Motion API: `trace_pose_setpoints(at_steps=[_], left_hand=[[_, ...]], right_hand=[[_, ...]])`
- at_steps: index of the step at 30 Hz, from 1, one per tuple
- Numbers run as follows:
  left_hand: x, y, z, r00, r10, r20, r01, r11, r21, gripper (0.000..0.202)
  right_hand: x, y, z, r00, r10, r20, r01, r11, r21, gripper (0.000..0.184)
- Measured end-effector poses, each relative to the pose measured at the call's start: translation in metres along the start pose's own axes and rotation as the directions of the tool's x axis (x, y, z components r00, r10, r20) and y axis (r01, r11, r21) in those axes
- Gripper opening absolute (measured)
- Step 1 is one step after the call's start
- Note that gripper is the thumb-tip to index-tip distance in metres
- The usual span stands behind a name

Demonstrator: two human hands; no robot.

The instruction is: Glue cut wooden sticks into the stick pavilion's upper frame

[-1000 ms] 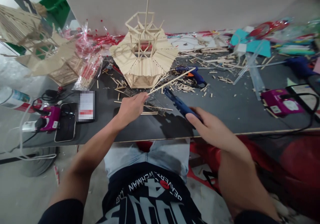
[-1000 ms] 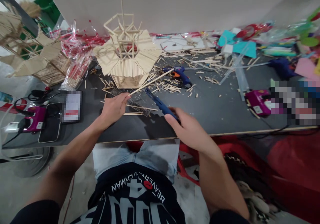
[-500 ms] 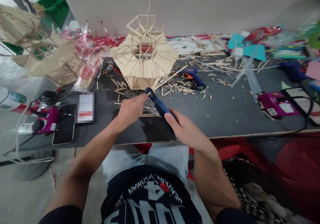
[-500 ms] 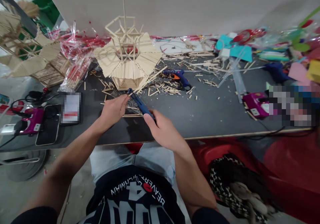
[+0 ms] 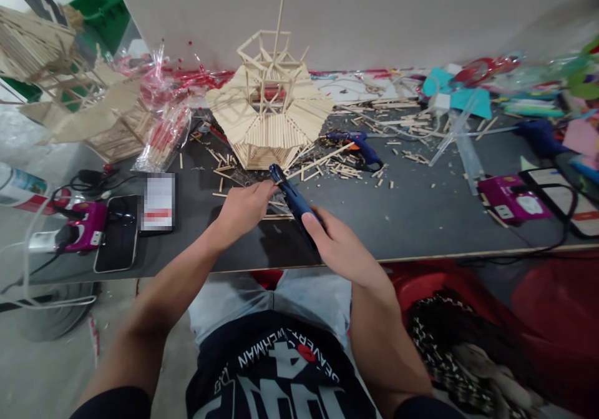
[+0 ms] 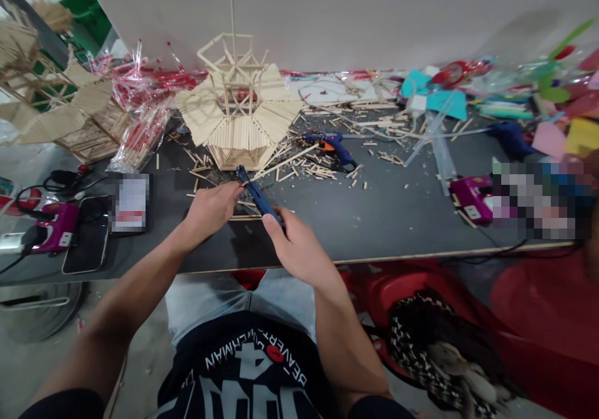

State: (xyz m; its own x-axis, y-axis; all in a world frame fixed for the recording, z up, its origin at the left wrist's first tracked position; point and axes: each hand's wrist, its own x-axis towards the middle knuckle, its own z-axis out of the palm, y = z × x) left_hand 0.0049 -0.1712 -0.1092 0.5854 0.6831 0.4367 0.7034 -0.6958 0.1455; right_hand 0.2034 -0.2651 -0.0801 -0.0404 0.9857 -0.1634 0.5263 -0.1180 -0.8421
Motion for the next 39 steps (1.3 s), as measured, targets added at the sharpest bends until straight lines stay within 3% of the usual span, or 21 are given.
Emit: trace_pose_setpoints(at_steps=[6,16,35,39], left_hand=[[0.0004,0.0000,0.0003,0.999,0.033,-0.037,-0.033,0.999,-0.002,0.034],[-0.0007,0.0007,-0.0005,1.000,0.010,0.020,-0.009,1.000,-0.012,0.033],[-0.0005,-0.0004,-0.0012,0.998,0.008,0.055,-0.007,1.000,-0.022,0.033],[0.0002,0.0003,-0.0035,0.994,-0.020,0.110,0.021,1.000,-0.008,0.032]], right_hand=[[-0.0018,-0.0018,-0.0004,1.000,0.012,0.002,-0.012,1.000,0.001,0.050],[-0.0042,-0.0039,-0.0005,0.998,-0.064,0.010,0.064,0.997,-0.034,0.046],[-0.0051,-0.0056,-0.0002,0.995,-0.092,0.026,0.093,0.995,-0.046,0.045],[-0.0035,-0.0059,0.0005,0.994,-0.101,0.029,0.103,0.993,-0.060,0.043]])
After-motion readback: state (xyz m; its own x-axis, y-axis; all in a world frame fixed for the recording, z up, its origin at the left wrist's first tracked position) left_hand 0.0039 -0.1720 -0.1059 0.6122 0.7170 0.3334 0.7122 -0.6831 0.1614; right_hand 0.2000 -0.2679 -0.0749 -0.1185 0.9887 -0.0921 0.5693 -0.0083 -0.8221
